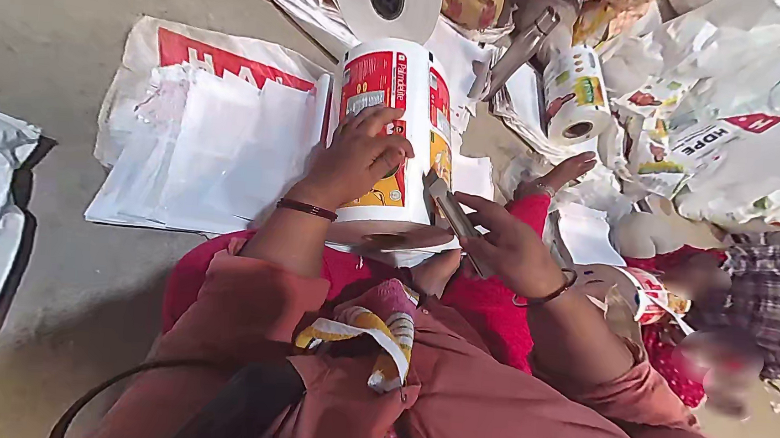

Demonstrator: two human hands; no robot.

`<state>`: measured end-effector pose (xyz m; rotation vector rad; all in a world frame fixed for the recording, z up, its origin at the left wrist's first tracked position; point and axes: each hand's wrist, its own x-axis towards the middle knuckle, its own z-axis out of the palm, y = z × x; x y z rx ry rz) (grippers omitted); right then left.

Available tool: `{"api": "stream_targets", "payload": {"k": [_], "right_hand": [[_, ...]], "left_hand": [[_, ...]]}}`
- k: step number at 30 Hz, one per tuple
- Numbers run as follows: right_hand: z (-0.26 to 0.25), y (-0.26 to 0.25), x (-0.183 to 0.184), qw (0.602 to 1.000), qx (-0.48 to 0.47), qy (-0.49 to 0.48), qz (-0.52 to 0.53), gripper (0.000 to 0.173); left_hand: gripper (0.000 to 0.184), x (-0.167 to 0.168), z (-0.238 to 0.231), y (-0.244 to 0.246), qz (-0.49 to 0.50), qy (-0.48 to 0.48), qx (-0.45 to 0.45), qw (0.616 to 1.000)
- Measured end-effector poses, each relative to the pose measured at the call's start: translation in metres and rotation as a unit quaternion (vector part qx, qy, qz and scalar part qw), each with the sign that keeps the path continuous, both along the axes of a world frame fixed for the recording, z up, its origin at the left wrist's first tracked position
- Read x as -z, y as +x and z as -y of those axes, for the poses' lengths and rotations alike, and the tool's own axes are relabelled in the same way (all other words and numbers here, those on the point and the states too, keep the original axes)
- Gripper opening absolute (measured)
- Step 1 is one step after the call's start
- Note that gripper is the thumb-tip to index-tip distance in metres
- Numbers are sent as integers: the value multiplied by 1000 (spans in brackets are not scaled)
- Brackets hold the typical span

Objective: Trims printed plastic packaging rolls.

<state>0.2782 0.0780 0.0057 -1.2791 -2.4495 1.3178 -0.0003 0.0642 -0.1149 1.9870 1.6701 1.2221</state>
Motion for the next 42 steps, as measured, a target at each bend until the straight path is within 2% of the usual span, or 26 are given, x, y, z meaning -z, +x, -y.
{"api": "stream_targets", "payload": {"k": [2, 6, 11, 19, 23, 25, 27, 30, 33, 36, 42], "right_hand": [[9, -8, -9, 999, -27, 27, 29, 57], [21, -31, -20, 967, -105, 193, 128, 51], [29, -45, -17, 944, -130, 252, 172, 49], [36, -63, -39, 915, -189, 224, 278, 50], [50, -49, -49, 900, -246, 227, 281, 42], [57, -35, -52, 905, -284, 177, 262, 31], [65, -23, -46, 909, -318, 78, 257, 34], [60, -4, -36, 947, -232, 122, 185, 37], [39, 5, -47, 983, -130, 76, 102, 48], [28, 11, -44, 994, -82, 49, 53, 50], [7, 20, -27, 999, 1, 18, -28, 53]], "left_hand": [[52, 5, -5, -4, 32, 27, 2, 999], [54, 8, -6, -7, 40, 35, 5, 999], [50, 9, 0, -4, 40, 56, 23, 997], [56, 5, 1, 1, 27, 63, 39, 997], [54, 3, 4, 1, 24, 59, 48, 997], [53, 2, 3, 1, 27, 58, 46, 997], [53, 1, 4, 1, 22, 49, 42, 998], [53, 0, 6, 5, 6, 51, 37, 998], [52, -5, 6, 11, -23, 61, 36, 997], [50, -8, 5, 15, -41, 57, 37, 997], [60, -11, 6, 22, -55, 44, 66, 995]]}}
